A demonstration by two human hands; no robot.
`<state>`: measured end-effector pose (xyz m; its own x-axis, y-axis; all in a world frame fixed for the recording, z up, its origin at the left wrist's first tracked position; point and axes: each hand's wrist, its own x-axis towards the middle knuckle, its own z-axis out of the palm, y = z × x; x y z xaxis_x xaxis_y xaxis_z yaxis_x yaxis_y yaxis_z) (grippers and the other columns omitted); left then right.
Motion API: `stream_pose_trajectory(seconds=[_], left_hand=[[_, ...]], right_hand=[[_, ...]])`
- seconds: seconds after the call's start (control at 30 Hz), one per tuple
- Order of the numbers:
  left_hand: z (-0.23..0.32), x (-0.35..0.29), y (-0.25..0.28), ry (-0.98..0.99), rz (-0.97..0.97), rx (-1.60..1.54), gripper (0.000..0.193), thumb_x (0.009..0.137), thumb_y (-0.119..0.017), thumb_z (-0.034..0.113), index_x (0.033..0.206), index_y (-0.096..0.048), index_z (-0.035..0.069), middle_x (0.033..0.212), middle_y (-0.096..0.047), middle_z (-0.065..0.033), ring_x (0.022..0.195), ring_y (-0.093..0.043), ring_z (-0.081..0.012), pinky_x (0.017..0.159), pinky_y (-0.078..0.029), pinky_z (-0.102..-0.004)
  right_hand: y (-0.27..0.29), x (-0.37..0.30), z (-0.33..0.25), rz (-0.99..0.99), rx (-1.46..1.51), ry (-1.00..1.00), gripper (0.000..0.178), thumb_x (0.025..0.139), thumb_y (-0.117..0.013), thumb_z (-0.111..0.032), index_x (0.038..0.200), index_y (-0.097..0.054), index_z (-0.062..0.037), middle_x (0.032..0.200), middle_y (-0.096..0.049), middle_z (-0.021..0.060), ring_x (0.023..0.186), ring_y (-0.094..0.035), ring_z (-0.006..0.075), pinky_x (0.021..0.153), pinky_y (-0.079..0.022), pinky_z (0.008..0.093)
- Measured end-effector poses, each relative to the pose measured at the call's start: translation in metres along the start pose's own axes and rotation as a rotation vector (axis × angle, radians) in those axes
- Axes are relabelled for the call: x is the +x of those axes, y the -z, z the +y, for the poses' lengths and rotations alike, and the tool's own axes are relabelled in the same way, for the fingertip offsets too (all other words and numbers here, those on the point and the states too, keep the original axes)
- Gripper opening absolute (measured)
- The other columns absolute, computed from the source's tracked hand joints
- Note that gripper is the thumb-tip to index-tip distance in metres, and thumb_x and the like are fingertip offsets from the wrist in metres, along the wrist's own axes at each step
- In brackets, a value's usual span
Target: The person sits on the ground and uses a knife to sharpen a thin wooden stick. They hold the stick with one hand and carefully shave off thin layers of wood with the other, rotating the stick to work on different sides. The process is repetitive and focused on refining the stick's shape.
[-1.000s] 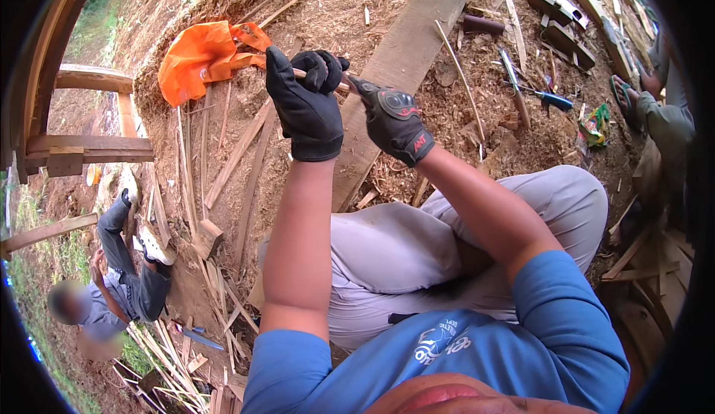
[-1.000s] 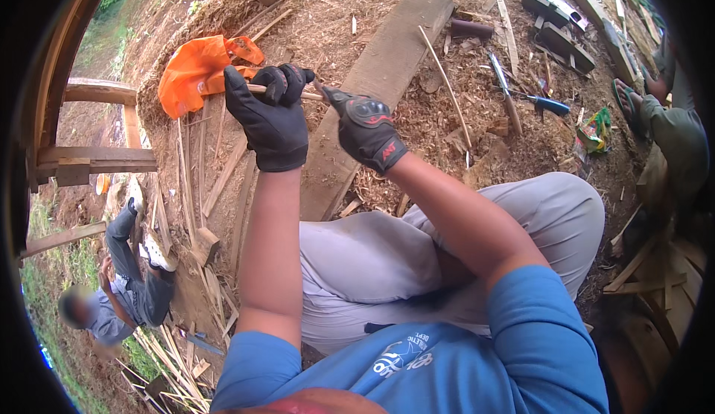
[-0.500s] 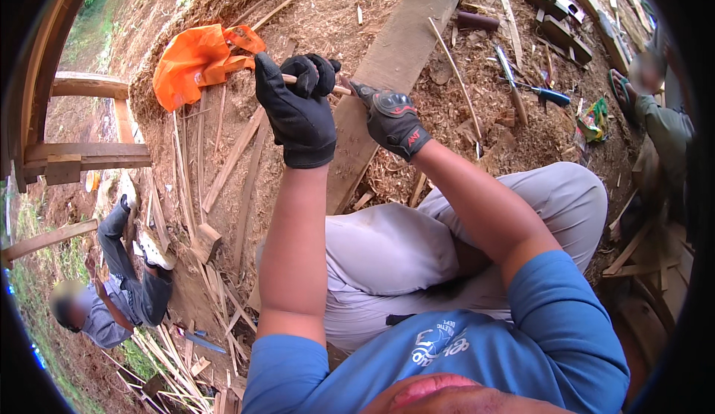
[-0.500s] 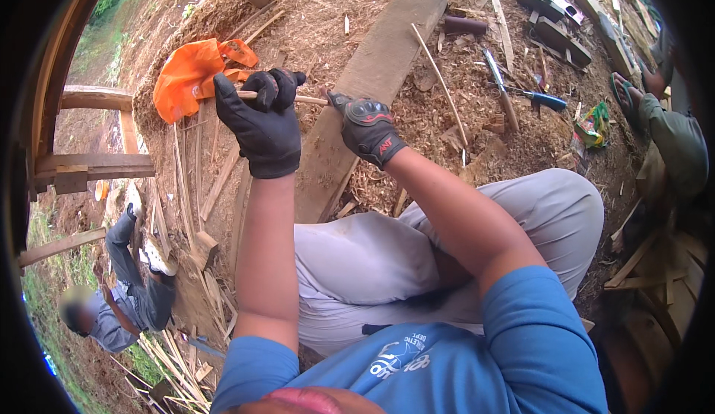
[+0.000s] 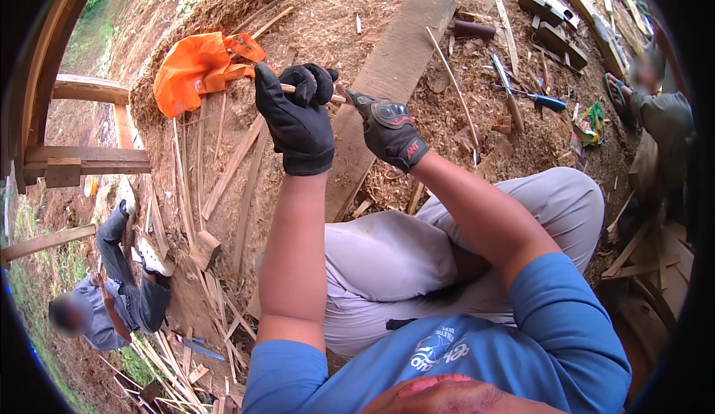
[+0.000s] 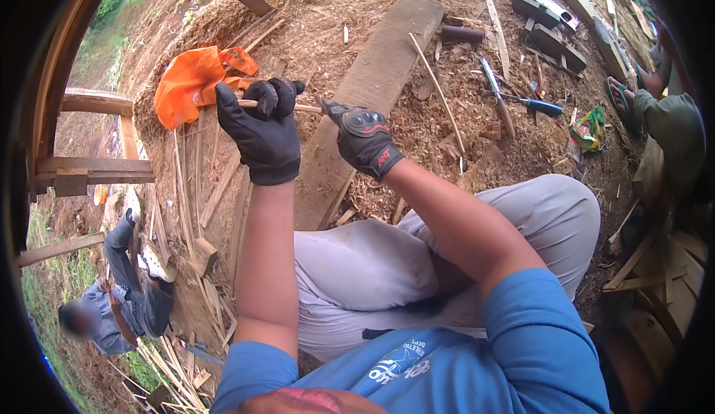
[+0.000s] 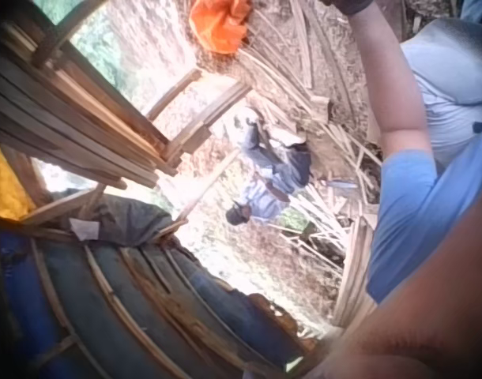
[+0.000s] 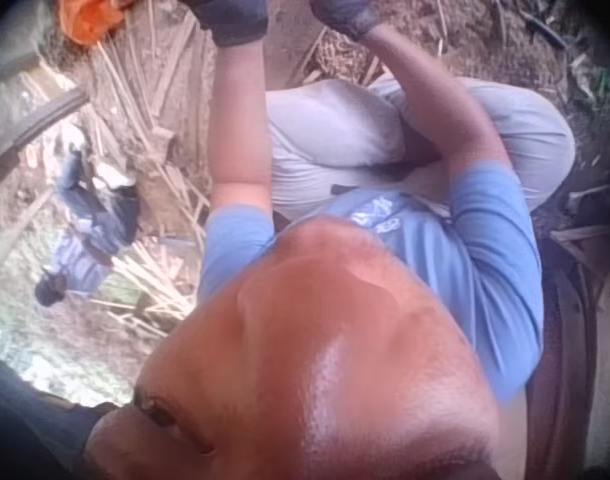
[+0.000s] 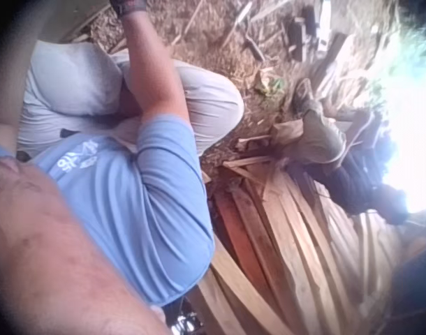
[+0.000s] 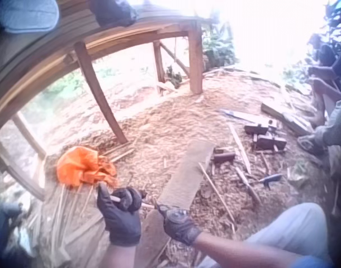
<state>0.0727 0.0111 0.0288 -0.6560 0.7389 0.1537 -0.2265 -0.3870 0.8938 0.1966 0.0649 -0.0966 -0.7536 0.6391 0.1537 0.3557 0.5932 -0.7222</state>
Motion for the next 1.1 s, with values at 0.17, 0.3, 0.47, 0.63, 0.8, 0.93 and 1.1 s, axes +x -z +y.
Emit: stream_pose_trajectory(seconds=[0.17,0.3,0.47,0.63,0.8,0.93,1.1], left_hand=[[-0.003,0.002,0.006,0.009,-0.041,-0.031,0.066,0.109,-0.031,0.063,0.064,-0.036,0.014,0.059,-0.037,-0.0035,0.063,-0.042,-0.0220,0.085,-0.046,-0.0461],[-0.004,0.000,0.002,0.019,0.027,-0.044,0.067,0.109,-0.031,0.063,0.063,-0.037,0.014,0.059,-0.038,-0.0040,0.063,-0.042,-0.0225,0.083,-0.045,-0.0460],[-0.003,0.000,0.003,0.020,-0.003,-0.012,0.068,0.109,-0.031,0.064,0.064,-0.039,0.014,0.060,-0.039,-0.0042,0.064,-0.043,-0.0227,0.085,-0.046,-0.0465],[-0.004,0.002,0.005,0.007,-0.046,-0.021,0.069,0.108,-0.030,0.065,0.063,-0.038,0.014,0.060,-0.039,-0.0038,0.063,-0.042,-0.0226,0.085,-0.046,-0.0464],[-0.005,0.003,0.006,0.032,-0.013,-0.053,0.069,0.108,-0.031,0.065,0.063,-0.039,0.014,0.059,-0.039,-0.0037,0.063,-0.043,-0.0227,0.086,-0.046,-0.0480],[-0.003,0.002,0.008,0.026,-0.005,-0.050,0.069,0.108,-0.031,0.066,0.064,-0.039,0.013,0.060,-0.039,-0.0039,0.064,-0.043,-0.0229,0.087,-0.046,-0.0489],[-0.004,0.003,0.007,0.017,-0.014,-0.033,0.069,0.108,-0.031,0.066,0.064,-0.039,0.013,0.060,-0.039,-0.0039,0.064,-0.043,-0.0231,0.087,-0.045,-0.0485]], right_hand=[[0.003,0.000,-0.009,0.103,0.065,0.073,0.079,0.084,-0.047,0.006,0.158,-0.046,-0.0213,0.131,-0.069,0.0193,0.107,-0.069,0.0407,0.091,-0.055,0.0496],[0.000,-0.001,-0.002,0.065,0.069,0.060,0.079,0.084,-0.046,0.006,0.158,-0.046,-0.0212,0.133,-0.068,0.0191,0.110,-0.069,0.0401,0.093,-0.055,0.0491],[0.004,-0.002,0.001,-0.112,-0.027,-0.116,0.079,0.084,-0.046,0.005,0.158,-0.045,-0.0210,0.136,-0.067,0.0179,0.115,-0.068,0.0390,0.096,-0.055,0.0484],[0.003,-0.003,-0.003,0.022,0.022,-0.024,0.077,0.083,-0.047,0.003,0.157,-0.048,-0.0204,0.137,-0.067,0.0172,0.117,-0.067,0.0382,0.098,-0.055,0.0465],[-0.001,-0.002,-0.001,0.032,0.028,-0.036,0.077,0.083,-0.047,0.003,0.156,-0.050,-0.0210,0.137,-0.067,0.0167,0.116,-0.068,0.0382,0.097,-0.055,0.0459],[0.007,-0.001,-0.010,-0.058,-0.002,-0.107,0.078,0.083,-0.047,0.004,0.156,-0.050,-0.0221,0.135,-0.068,0.0168,0.112,-0.069,0.0388,0.095,-0.055,0.0471],[0.005,-0.006,-0.008,-0.004,-0.010,-0.079,0.077,0.083,-0.047,0.004,0.156,-0.050,-0.0204,0.133,-0.069,0.0182,0.111,-0.069,0.0389,0.096,-0.055,0.0475]])
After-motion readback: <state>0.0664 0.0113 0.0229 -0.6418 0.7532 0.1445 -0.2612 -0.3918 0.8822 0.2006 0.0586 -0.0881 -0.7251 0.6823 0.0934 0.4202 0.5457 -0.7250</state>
